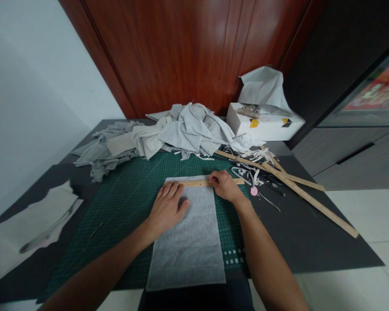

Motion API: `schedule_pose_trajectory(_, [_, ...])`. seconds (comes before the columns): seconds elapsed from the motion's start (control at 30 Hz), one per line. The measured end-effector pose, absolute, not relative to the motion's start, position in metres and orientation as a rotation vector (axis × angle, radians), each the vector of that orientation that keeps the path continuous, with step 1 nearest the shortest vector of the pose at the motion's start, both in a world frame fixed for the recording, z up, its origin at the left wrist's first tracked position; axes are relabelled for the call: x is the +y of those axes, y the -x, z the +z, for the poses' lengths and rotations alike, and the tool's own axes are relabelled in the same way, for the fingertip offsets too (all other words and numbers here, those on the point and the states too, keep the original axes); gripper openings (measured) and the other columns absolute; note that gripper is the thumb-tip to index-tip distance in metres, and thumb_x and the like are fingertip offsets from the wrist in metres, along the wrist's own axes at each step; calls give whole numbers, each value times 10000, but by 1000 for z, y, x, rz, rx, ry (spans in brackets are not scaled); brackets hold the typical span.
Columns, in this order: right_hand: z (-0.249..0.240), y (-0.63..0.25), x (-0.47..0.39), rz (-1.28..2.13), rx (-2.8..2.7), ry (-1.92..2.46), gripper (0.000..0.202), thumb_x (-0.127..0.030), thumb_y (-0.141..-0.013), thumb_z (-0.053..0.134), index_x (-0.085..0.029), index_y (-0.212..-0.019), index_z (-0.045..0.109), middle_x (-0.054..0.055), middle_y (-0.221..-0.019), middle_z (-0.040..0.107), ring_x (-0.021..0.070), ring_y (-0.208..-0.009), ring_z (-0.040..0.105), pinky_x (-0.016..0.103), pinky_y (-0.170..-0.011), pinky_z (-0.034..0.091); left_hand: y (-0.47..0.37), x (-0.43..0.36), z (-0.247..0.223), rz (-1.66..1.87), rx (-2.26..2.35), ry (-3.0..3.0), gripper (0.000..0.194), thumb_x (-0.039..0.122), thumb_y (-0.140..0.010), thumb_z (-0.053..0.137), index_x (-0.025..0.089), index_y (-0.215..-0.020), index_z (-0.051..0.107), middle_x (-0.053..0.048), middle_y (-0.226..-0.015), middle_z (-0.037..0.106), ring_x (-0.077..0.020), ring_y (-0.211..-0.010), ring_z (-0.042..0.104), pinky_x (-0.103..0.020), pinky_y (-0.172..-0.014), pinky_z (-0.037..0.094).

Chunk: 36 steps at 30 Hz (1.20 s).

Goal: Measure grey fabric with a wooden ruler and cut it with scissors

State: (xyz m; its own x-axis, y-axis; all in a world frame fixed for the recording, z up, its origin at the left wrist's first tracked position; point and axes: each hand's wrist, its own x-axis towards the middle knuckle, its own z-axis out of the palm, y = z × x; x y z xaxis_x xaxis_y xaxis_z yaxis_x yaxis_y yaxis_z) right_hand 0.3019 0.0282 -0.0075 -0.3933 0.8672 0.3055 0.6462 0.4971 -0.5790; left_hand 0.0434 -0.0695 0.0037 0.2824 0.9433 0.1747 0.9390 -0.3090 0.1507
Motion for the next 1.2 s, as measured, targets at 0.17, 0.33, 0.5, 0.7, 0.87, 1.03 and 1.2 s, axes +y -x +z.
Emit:
schedule_pose_trajectory(0.17, [-11, -300, 33, 431, -2041, 1229, 85, -181, -888, 701, -237, -838, 742, 61, -903, 753, 245, -910, 670, 386, -900, 501, -45, -69, 2, 378, 1845, -2502, 556, 459, -1028, 497, 152, -1490, 530, -169, -1538, 527, -375, -1450, 431, -574, -1223, 330])
schedule_pose_trajectory(0.33, [-16, -301, 36, 471, -2029, 1239, 79, -205, -890, 717, -239, -842, 770, 66, -899, 758, 244, -891, 678, 398, -876, 515, -47, -72, -4, 343, 1879, -2564, 588, 498, -1028, 498, 201, -1535, 499, -174, -1574, 467, -407, -1472, 389, -608, -1222, 305])
schedule_pose_trajectory(0.5, [-12, -305, 32, 483, -2193, 1113, 76, -218, -898, 729, -245, -842, 772, 54, -949, 782, 245, -935, 696, 453, -980, 461, -49, -73, -5, 338, 1891, -2563, 614, 511, -1017, 513, 193, -1542, 497, -177, -1565, 460, -413, -1454, 398, -602, -1223, 296])
schedule_pose_trajectory(0.7, [-11, -304, 30, 507, -2260, 1101, 124, -162, -904, 701, -245, -832, 758, 43, -964, 782, 238, -941, 682, 435, -972, 448, -49, -73, -4, 377, 1889, -2544, 610, 502, -1010, 526, 194, -1535, 505, -174, -1556, 465, -402, -1455, 394, -588, -1225, 297])
schedule_pose_trajectory(0.87, [-13, -302, 32, 501, -2221, 1095, 141, -137, -907, 686, -234, -816, 733, 42, -915, 772, 231, -916, 688, 400, -942, 457, -49, -71, -6, 382, 1873, -2533, 633, 503, -1003, 537, 186, -1548, 483, -173, -1592, 446, -398, -1494, 374, -588, -1246, 270])
schedule_pose_trajectory(1.03, [-20, -301, 36, 438, -2177, 1102, 139, -145, -918, 672, -230, -824, 729, 58, -938, 777, 242, -931, 687, 408, -944, 457, -48, -70, -8, 360, 1877, -2516, 656, 510, -1015, 510, 191, -1584, 435, -180, -1671, 376, -388, -1565, 299, -602, -1262, 233])
schedule_pose_trajectory(1.2, [-23, -301, 37, 421, -2161, 1101, 142, -164, -922, 668, -240, -824, 735, 63, -959, 784, 257, -944, 692, 423, -938, 479, -48, -70, -9, 331, 1855, -2494, 676, 539, -1019, 490, 186, -1593, 427, -177, -1701, 342, -378, -1595, 254, -602, -1272, 214])
